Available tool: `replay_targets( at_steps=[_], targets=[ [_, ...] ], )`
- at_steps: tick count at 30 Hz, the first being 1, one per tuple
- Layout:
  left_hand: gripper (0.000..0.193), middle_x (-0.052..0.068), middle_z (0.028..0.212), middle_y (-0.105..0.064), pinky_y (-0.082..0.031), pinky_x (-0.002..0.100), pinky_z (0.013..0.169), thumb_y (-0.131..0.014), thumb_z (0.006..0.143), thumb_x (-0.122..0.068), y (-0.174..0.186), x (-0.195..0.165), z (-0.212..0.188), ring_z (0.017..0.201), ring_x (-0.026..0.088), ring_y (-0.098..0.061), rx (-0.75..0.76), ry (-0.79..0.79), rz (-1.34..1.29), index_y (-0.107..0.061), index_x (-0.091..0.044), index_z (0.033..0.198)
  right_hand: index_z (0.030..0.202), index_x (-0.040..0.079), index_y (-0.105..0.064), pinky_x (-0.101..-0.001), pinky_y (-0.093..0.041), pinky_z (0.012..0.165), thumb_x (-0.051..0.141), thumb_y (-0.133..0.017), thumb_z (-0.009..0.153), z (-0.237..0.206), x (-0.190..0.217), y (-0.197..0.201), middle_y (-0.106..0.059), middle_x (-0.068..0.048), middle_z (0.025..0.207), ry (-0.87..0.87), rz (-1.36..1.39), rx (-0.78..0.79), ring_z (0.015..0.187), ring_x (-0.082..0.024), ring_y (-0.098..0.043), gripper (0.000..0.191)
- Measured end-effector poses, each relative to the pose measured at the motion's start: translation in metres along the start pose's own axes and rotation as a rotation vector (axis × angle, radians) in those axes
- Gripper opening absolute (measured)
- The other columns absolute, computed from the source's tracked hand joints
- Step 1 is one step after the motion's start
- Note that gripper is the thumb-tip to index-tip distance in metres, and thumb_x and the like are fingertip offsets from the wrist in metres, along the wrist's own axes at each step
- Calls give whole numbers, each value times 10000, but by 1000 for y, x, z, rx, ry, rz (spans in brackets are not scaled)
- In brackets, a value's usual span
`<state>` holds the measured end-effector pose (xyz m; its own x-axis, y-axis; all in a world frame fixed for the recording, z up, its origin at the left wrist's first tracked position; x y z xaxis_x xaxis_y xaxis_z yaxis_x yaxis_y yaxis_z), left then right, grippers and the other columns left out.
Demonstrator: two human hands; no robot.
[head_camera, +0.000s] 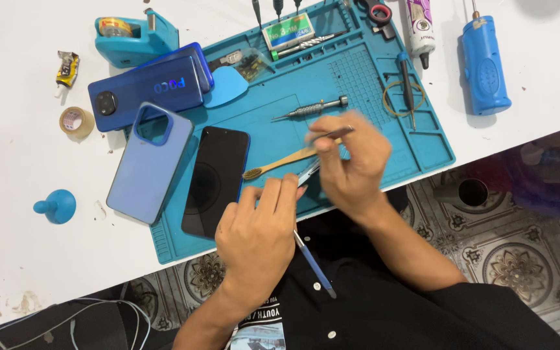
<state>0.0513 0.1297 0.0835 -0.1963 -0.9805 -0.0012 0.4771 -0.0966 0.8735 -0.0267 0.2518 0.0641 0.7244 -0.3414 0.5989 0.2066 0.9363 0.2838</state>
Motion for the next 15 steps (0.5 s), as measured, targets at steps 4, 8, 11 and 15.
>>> replay_targets(
  at_steps=[4,8,11,15],
  targets=[
    [245,-35,791,-572,-374,300,538,-674,985,-294,2,2,4,686,133,-569,-15,-25,13,-731,-135,1162,1137,78,-682,-384,-519,872,58,-649,1060,26,-14,22,-684,-104,1007,-16,-140,209,891,-214,-652,86],
    [327,-33,816,-611,-412,302,571,-692,968,-267,2,5,7,702,144,-593,0,-11,-30,-738,-140,1266,1198,113,-748,-302,-496,647,101,-785,851,25,-30,16,-626,-115,952,-48,15,610,806,-196,-597,349],
    [281,-36,907,-691,-428,302,600,-705,945,-232,2,8,10,791,136,-648,-30,7,-91,-736,-110,1195,1162,113,-728,-293,-509,677,75,-805,803,20,-25,8,-652,-120,1031,40,188,685,841,-199,-615,369],
    [262,-6,905,-712,-477,324,677,-744,949,-251,1,5,10,842,164,-681,-63,22,-201,-726,-79,1147,1167,91,-719,-294,-518,769,28,-789,861,14,-16,-1,-732,-29,1012,102,251,692,871,-190,-621,319]
  ],
)
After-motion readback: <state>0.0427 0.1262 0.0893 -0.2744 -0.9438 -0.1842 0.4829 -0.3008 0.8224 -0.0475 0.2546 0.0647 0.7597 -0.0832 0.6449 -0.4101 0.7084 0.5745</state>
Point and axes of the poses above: each hand's wrist, its own z-axis towards the middle knuckle, its own y-axis out of the back of the hand, x = y × z, the point moved 7 cm from there along z, towards the middle knuckle
